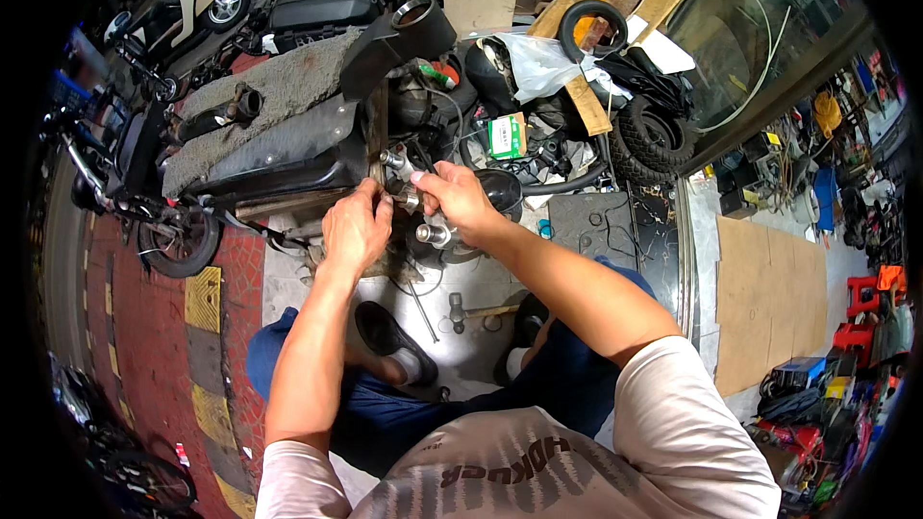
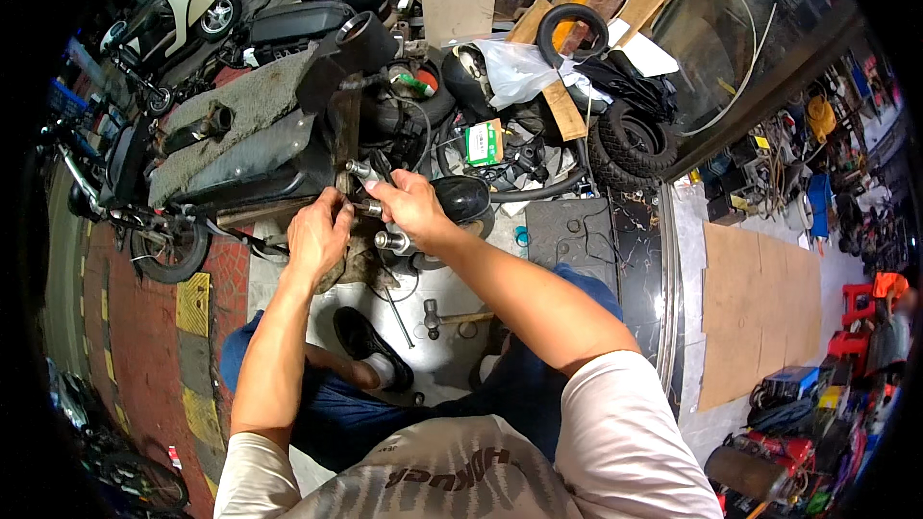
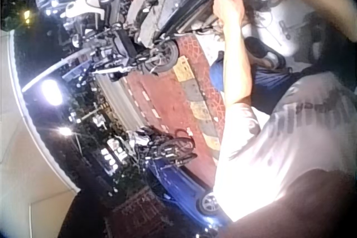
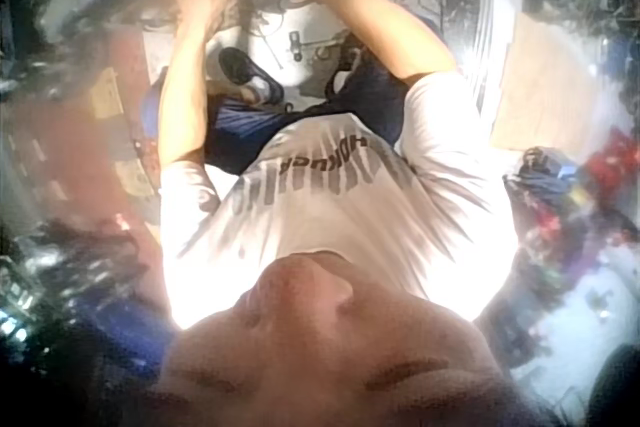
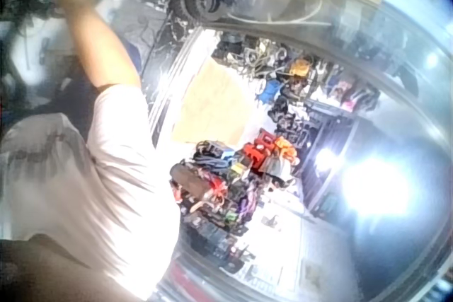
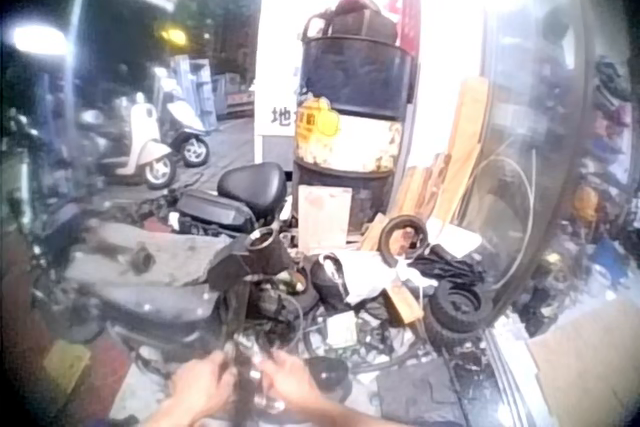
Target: The person disassembles and cleans components of a motorcycle using a hammer and a cloth, then handles several small internal parts.
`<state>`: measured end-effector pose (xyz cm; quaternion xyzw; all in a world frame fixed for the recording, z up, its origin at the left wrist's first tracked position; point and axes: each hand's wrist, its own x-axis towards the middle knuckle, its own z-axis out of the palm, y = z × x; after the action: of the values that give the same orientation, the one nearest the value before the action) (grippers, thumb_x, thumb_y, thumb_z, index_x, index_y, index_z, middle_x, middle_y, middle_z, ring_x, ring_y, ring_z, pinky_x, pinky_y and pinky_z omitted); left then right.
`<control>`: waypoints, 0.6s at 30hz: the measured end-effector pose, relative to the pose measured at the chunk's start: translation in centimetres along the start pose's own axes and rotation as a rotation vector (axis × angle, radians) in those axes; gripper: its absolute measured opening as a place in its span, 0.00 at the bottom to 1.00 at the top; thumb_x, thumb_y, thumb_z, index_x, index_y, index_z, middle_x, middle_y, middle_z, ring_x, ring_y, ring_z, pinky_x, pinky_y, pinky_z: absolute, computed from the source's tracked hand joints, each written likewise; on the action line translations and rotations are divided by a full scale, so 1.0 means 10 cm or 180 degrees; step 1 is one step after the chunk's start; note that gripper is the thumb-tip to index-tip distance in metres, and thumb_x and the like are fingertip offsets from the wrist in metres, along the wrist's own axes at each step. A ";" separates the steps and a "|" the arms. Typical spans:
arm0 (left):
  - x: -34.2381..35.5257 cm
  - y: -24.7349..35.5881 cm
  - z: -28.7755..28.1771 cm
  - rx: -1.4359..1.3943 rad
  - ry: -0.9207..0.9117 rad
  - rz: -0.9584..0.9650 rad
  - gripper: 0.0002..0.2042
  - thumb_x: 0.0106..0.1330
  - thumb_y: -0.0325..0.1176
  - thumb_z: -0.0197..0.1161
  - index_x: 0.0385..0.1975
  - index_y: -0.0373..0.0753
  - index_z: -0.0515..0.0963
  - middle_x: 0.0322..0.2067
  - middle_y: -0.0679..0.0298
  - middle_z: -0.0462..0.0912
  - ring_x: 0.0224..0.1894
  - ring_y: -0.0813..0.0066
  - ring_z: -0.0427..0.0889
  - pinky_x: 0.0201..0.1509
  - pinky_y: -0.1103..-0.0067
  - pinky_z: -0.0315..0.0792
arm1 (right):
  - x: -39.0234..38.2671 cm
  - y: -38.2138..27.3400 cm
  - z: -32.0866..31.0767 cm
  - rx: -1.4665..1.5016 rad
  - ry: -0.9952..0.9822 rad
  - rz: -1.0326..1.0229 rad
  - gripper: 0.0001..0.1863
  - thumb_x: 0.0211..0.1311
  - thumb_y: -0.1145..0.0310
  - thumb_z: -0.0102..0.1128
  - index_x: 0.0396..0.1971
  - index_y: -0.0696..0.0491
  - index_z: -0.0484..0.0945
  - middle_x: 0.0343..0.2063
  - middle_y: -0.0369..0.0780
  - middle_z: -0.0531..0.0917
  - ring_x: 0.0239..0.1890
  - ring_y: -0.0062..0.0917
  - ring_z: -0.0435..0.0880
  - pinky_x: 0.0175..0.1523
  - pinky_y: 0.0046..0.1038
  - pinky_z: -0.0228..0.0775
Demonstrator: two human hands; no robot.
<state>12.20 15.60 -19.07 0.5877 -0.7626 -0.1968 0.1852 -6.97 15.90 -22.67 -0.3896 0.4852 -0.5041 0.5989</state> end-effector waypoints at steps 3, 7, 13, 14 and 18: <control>-0.02 0.03 -0.04 0.0114 -0.0041 0.0121 0.13 0.69 0.40 0.59 0.41 0.35 0.78 0.37 0.43 0.86 0.43 0.39 0.85 0.48 0.52 0.75 | -0.05 0.03 0.01 -0.0095 -0.0040 -0.0008 0.15 0.68 0.64 0.67 0.26 0.54 0.73 0.20 0.35 0.76 0.22 0.19 0.75 0.32 0.24 0.68; -0.06 0.07 -0.02 0.0309 0.0032 0.0271 0.13 0.68 0.39 0.59 0.40 0.33 0.78 0.34 0.43 0.86 0.41 0.39 0.84 0.48 0.53 0.75 | -0.07 0.12 -0.02 -0.0149 -0.0057 -0.0074 0.16 0.66 0.60 0.66 0.28 0.58 0.75 0.21 0.35 0.76 0.22 0.19 0.75 0.30 0.27 0.68; -0.08 -0.03 0.03 0.0575 0.0138 0.0515 0.15 0.72 0.42 0.57 0.39 0.33 0.79 0.36 0.46 0.86 0.42 0.42 0.86 0.48 0.53 0.77 | -0.11 0.09 -0.02 -0.0195 -0.0099 0.0036 0.13 0.68 0.65 0.66 0.28 0.55 0.74 0.20 0.34 0.76 0.22 0.18 0.74 0.31 0.23 0.67; -0.09 -0.05 0.05 0.0619 0.0190 0.0568 0.15 0.73 0.42 0.57 0.39 0.34 0.79 0.35 0.46 0.86 0.41 0.42 0.86 0.48 0.53 0.77 | -0.12 0.08 -0.01 -0.0182 -0.0101 0.0025 0.13 0.68 0.65 0.66 0.28 0.55 0.73 0.20 0.34 0.76 0.22 0.18 0.74 0.31 0.23 0.67; -0.11 -0.07 0.06 0.0662 0.0286 0.0581 0.16 0.74 0.43 0.55 0.36 0.34 0.79 0.34 0.45 0.86 0.39 0.41 0.85 0.45 0.53 0.76 | -0.14 0.05 0.05 -0.0165 -0.0076 -0.0022 0.13 0.68 0.65 0.66 0.28 0.55 0.73 0.20 0.34 0.76 0.21 0.17 0.74 0.31 0.23 0.67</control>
<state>12.73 16.58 -20.03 0.5401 -0.8201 -0.0725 0.1744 -6.39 17.41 -22.81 -0.4126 0.4896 -0.4888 0.5926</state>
